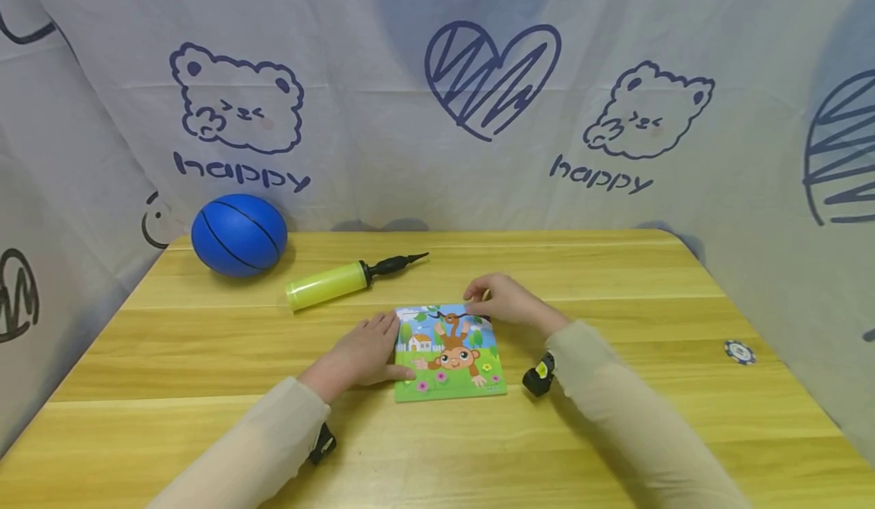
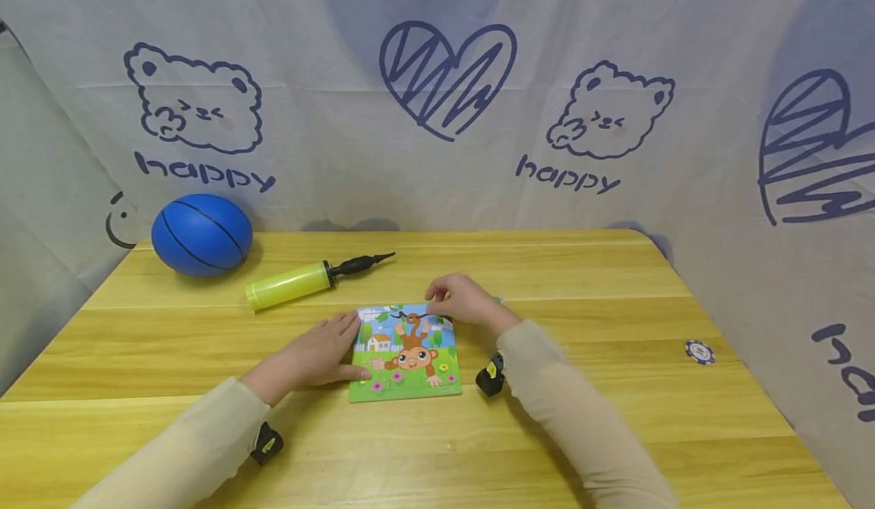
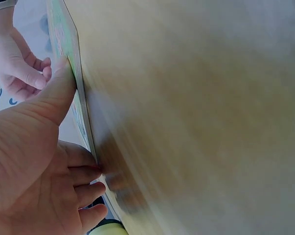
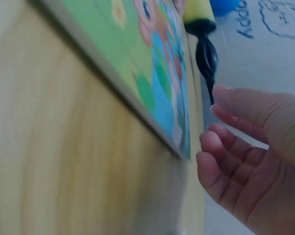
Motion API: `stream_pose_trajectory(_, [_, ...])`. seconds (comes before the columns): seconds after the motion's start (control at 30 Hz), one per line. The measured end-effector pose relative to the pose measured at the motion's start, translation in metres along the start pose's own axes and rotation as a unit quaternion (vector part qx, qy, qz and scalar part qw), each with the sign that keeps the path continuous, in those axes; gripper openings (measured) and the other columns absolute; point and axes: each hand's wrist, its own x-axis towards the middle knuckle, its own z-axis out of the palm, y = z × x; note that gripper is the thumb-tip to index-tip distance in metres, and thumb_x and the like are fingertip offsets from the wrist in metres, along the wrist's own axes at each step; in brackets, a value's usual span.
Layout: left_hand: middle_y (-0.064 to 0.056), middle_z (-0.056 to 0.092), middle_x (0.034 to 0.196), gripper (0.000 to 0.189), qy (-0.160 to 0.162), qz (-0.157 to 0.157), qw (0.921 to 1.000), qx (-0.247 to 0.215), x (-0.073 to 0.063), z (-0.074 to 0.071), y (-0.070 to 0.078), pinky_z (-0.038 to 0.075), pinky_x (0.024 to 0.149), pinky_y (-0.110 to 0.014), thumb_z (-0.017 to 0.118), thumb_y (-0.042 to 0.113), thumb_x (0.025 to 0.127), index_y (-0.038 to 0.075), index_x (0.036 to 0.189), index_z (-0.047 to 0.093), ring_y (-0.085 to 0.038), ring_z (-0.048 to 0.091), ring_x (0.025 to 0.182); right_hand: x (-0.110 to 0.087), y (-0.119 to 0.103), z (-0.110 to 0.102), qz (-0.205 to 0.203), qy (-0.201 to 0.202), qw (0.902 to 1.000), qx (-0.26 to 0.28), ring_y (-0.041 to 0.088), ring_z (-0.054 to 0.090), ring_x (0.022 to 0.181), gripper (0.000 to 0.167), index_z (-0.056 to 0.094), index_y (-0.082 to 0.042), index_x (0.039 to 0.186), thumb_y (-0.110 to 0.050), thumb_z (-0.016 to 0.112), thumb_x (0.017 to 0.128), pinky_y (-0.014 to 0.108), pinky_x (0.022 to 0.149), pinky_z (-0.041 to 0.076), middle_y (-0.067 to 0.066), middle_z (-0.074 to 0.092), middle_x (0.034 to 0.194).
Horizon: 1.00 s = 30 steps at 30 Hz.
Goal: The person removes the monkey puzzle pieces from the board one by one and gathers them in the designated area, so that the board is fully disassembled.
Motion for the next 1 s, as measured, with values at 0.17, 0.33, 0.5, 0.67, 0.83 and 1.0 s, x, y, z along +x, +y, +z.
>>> stream_pose_trajectory(0.17, [-0.024,0.015,0.148,0.093,-0.002,-0.004,1.0000,-0.003,0.001,0.000,0.000,0.015,0.109,-0.046,0.052,0.058,0.085,-0.010,0.141,0.021,-0.037,0.016,0.134,0.007,-0.011,0.015,-0.035,-0.048,0.9982,0.010,0.014,0.057,0.074,0.017,0.065,-0.005,0.101,-0.012,0.066,0.086,0.027,0.065,0.050,0.001,0.058,0.086])
stream_pose_trajectory(0.33, [-0.025,0.016,0.147,0.093,-0.001,-0.005,1.0000,-0.003,0.001,0.000,0.000,0.016,0.109,-0.047,0.052,0.058,0.084,-0.010,0.141,0.022,-0.038,0.017,0.134,0.014,-0.018,0.024,-0.078,-0.084,0.9933,-0.012,0.014,0.058,0.065,0.021,0.064,-0.006,0.105,-0.015,0.067,0.086,0.026,0.059,0.051,0.003,0.057,0.085])
stream_pose_trajectory(0.5, [-0.025,0.016,0.147,0.093,0.000,-0.004,1.0000,0.000,0.000,-0.001,0.001,0.016,0.109,-0.047,0.053,0.057,0.085,-0.010,0.141,0.022,-0.038,0.017,0.134,0.018,-0.024,0.028,-0.096,-0.100,0.9870,-0.081,0.014,0.049,0.078,0.029,0.064,-0.011,0.114,-0.019,0.067,0.086,0.028,0.069,0.045,0.002,0.052,0.093])
stream_pose_trajectory(0.67, [-0.025,0.017,0.147,0.092,0.001,-0.003,1.0000,0.001,0.001,-0.001,0.001,0.017,0.109,-0.047,0.053,0.057,0.085,-0.010,0.140,0.022,-0.038,0.018,0.134,0.016,-0.028,0.029,-0.085,-0.125,0.9838,-0.096,0.017,0.041,0.078,0.038,0.060,-0.013,0.124,-0.020,0.066,0.087,0.028,0.066,0.037,0.004,0.046,0.093])
stream_pose_trajectory(0.83, [-0.026,0.018,0.147,0.091,0.002,-0.001,1.0000,0.000,-0.001,-0.001,0.001,0.018,0.109,-0.047,0.054,0.055,0.085,-0.011,0.140,0.023,-0.038,0.018,0.134,0.014,-0.027,0.031,-0.081,-0.133,0.9843,-0.083,0.017,0.040,0.079,0.039,0.058,-0.015,0.126,-0.019,0.064,0.088,0.027,0.067,0.036,0.003,0.045,0.095])
stream_pose_trajectory(1.0, [-0.026,0.018,0.147,0.091,0.003,-0.001,1.0000,-0.003,-0.001,-0.001,0.001,0.017,0.109,-0.047,0.054,0.055,0.085,-0.011,0.140,0.023,-0.038,0.018,0.134,0.016,-0.024,0.031,-0.080,-0.140,0.9850,-0.061,0.018,0.039,0.081,0.037,0.058,-0.015,0.125,-0.017,0.063,0.089,0.029,0.068,0.036,0.005,0.044,0.095])
